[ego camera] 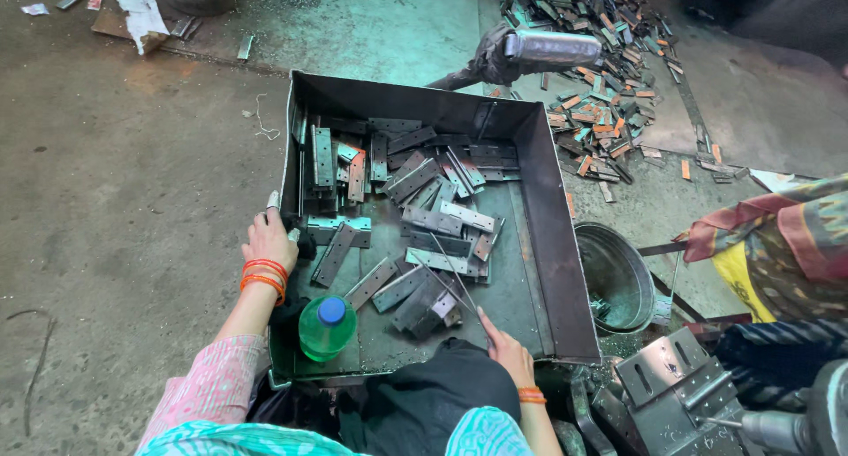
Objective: The person sits on the floor and repeatedly picks up rectangular metal pieces from a bin, places them into a press machine, and operates the lever to process them. The person handles the metal pieces one at a time and returns them to the bin after processing.
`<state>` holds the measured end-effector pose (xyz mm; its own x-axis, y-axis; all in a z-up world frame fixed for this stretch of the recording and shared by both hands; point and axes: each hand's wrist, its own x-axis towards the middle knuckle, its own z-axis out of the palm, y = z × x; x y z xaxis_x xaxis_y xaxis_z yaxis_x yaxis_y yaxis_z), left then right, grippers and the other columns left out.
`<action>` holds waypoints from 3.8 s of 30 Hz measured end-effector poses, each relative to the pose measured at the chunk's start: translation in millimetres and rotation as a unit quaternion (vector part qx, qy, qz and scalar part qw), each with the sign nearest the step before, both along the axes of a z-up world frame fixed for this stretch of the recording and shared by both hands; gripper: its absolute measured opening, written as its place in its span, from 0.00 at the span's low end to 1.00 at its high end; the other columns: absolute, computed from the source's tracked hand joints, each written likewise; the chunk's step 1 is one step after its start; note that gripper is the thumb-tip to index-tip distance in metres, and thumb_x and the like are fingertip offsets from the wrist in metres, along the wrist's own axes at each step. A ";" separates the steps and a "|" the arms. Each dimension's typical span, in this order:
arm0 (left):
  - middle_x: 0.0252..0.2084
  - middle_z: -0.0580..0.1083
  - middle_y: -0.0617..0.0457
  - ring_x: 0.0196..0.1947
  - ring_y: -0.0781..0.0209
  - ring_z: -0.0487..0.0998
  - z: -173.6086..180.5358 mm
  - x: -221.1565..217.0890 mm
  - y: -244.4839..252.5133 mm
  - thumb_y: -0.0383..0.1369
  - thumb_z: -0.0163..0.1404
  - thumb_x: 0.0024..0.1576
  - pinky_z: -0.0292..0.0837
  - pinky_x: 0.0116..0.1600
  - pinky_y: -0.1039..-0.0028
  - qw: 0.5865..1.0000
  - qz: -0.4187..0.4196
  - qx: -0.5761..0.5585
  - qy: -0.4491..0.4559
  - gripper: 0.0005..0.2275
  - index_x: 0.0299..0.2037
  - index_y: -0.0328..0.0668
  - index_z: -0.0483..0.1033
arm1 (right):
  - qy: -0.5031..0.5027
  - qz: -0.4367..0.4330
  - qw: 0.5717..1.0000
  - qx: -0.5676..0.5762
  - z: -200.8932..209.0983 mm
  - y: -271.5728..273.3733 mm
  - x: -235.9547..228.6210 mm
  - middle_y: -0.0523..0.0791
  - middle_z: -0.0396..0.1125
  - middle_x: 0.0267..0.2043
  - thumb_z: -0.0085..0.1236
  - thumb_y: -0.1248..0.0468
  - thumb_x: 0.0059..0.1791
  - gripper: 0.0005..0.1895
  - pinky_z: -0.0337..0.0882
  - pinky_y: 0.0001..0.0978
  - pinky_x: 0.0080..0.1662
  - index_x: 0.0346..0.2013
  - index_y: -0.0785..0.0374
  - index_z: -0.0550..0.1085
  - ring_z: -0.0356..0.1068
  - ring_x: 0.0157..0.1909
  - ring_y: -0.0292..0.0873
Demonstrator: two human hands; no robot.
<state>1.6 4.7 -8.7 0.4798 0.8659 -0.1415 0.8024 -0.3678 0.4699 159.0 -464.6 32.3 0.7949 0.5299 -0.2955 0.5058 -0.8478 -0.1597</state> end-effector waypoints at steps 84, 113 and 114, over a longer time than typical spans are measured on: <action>0.64 0.67 0.38 0.61 0.36 0.70 8.0 -9.0 2.5 0.37 0.60 0.53 0.70 0.57 0.46 0.999 -0.025 -0.029 -0.031 0.34 0.68 0.42 0.57 | -0.021 -0.114 0.993 0.035 -53.6 139.4 203.0 0.61 0.72 0.43 0.49 0.55 0.54 0.33 0.72 0.59 0.51 0.71 0.21 0.56 0.74 0.47 0.65; 0.62 0.68 0.37 0.59 0.34 0.70 12.3 -9.7 2.8 0.40 0.61 0.52 0.70 0.56 0.45 0.998 -0.034 -0.021 -0.047 0.41 0.75 0.45 0.53 | -0.142 -0.207 0.958 0.138 108.8 0.6 45.8 0.64 0.71 0.34 0.53 0.60 0.52 0.30 0.71 0.57 0.43 0.69 0.41 0.65 0.72 0.39 0.68; 0.62 0.68 0.37 0.59 0.34 0.70 11.4 -9.1 2.7 0.40 0.61 0.52 0.70 0.56 0.45 0.998 -0.034 -0.019 -0.052 0.41 0.75 0.45 0.53 | -0.135 -0.211 0.954 0.164 102.9 16.0 64.4 0.63 0.71 0.32 0.54 0.59 0.52 0.30 0.71 0.56 0.43 0.69 0.40 0.65 0.73 0.39 0.67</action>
<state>-7.6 7.4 2.7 0.5508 0.8261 -0.1191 0.7221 -0.4001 0.5643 223.4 -448.5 135.1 0.9814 0.1752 0.0780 0.1916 -0.9115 -0.3640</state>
